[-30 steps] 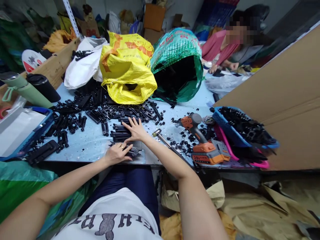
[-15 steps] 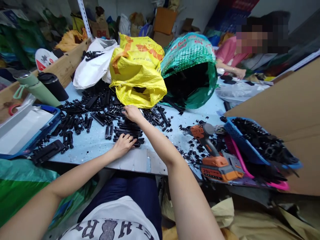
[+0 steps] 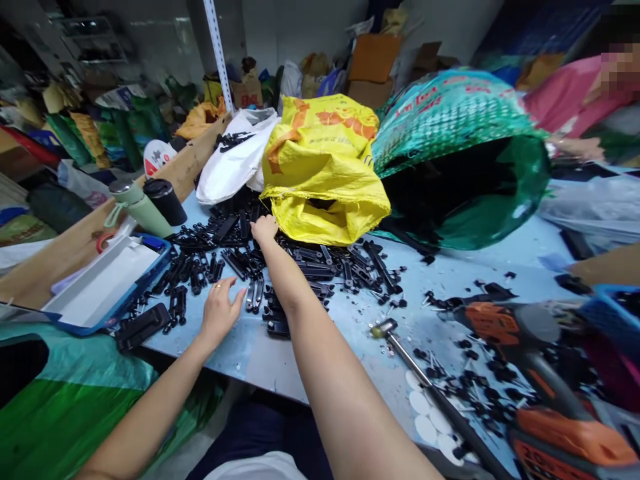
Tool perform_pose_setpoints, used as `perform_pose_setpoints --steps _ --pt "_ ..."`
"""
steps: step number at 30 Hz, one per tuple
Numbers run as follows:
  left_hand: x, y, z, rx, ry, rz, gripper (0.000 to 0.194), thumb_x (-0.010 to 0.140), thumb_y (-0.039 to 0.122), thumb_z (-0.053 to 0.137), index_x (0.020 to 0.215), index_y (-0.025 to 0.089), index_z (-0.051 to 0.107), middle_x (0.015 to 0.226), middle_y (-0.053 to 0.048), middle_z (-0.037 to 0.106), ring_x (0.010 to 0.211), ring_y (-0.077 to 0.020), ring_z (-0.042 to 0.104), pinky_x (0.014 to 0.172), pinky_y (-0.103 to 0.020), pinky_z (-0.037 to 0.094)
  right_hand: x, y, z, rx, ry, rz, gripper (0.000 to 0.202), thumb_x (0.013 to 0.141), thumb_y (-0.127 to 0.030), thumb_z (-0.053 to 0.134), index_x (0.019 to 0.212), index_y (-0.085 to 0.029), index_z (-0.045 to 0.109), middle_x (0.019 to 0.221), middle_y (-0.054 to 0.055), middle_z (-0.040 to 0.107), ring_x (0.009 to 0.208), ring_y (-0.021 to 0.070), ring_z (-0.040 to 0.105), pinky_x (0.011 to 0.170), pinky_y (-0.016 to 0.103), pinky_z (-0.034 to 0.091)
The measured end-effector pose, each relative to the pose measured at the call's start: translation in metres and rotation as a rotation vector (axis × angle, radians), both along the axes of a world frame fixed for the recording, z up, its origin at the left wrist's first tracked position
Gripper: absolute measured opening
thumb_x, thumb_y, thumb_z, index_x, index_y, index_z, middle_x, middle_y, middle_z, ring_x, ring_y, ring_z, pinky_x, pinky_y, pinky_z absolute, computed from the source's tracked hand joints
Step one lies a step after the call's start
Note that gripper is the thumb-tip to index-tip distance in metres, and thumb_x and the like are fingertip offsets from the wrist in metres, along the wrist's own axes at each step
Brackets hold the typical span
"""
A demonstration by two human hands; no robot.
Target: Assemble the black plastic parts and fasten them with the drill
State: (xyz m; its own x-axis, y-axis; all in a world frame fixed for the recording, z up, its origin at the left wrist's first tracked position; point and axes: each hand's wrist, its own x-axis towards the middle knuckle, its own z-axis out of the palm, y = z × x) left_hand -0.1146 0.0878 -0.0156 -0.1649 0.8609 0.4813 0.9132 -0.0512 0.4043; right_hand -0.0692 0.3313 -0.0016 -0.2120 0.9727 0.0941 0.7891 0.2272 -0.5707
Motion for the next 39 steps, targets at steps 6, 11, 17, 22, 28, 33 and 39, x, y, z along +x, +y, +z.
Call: perform_pose_setpoints --steps 6,11,17,22,28,33,39 --pt "-0.056 0.032 -0.010 -0.177 0.092 0.360 0.028 0.085 0.030 0.044 0.100 0.010 0.058 0.095 -0.016 0.060 0.094 -0.0290 0.055 0.083 -0.041 0.045 0.013 0.012 -0.005 -0.126 0.271 -0.081 0.030 0.086 -0.020 0.040 0.112 -0.006 0.048 0.106 0.020 0.057 0.102 0.0261 0.054 0.090 0.044 0.041" --pt "-0.062 0.060 -0.016 -0.367 0.208 0.349 0.029 0.080 0.031 0.046 0.094 0.009 0.060 0.101 -0.022 0.057 0.100 -0.0345 0.050 0.075 -0.043 0.047 0.049 -0.011 0.001 -0.223 0.556 -0.020 0.032 0.091 -0.024 0.029 0.121 -0.018 0.036 0.085 0.003 0.058 0.073 0.0136 0.060 0.072 0.032 0.052" --pt "-0.055 0.058 -0.015 -0.361 0.150 0.305 0.021 0.076 0.017 0.044 0.089 0.008 0.059 0.101 -0.022 0.057 0.100 -0.0332 0.051 0.078 -0.041 0.045 0.105 -0.088 0.021 -0.563 1.087 0.186 0.035 0.085 -0.055 0.042 0.089 -0.020 0.048 0.070 -0.001 0.055 0.058 0.0103 0.054 0.061 0.025 0.051" --pt "-0.037 0.014 -0.002 -0.327 -0.172 0.148 0.016 0.080 0.025 0.046 0.090 0.015 0.051 0.082 -0.009 0.060 0.081 -0.0245 0.058 0.073 -0.035 0.045 0.161 -0.172 0.025 -0.690 1.039 0.477 0.050 0.065 -0.046 0.072 0.098 -0.021 0.045 0.081 0.000 0.061 0.069 0.0146 0.061 0.064 0.029 0.052" --pt "0.010 -0.037 -0.001 -0.353 -0.573 -0.107 0.032 0.086 0.047 0.035 0.070 0.021 0.045 0.055 0.003 0.048 0.054 -0.0143 0.049 0.056 -0.025 0.038 0.237 -0.266 0.005 -0.150 0.200 0.491 0.057 0.083 -0.045 0.058 0.131 -0.020 0.039 0.117 0.012 0.054 0.107 0.0238 0.051 0.093 0.042 0.041" --pt "0.049 -0.055 -0.003 -0.378 -0.647 -0.238 0.031 0.084 0.047 0.040 0.070 0.020 0.047 0.054 0.004 0.047 0.051 -0.0126 0.047 0.054 -0.024 0.035 0.277 -0.304 -0.004 0.003 -0.338 0.719 0.040 0.087 -0.026 0.051 0.126 -0.023 0.051 0.111 0.010 0.057 0.107 0.0237 0.046 0.103 0.050 0.025" --pt "0.082 -0.066 0.001 -0.368 -0.699 -0.335 0.029 0.085 0.045 0.043 0.072 0.019 0.048 0.056 0.004 0.047 0.053 -0.0115 0.047 0.055 -0.023 0.037 0.290 -0.312 -0.012 0.006 -0.434 0.368 0.043 0.085 -0.018 0.046 0.127 -0.023 0.052 0.128 0.011 0.048 0.116 0.0251 0.041 0.098 0.041 0.033"
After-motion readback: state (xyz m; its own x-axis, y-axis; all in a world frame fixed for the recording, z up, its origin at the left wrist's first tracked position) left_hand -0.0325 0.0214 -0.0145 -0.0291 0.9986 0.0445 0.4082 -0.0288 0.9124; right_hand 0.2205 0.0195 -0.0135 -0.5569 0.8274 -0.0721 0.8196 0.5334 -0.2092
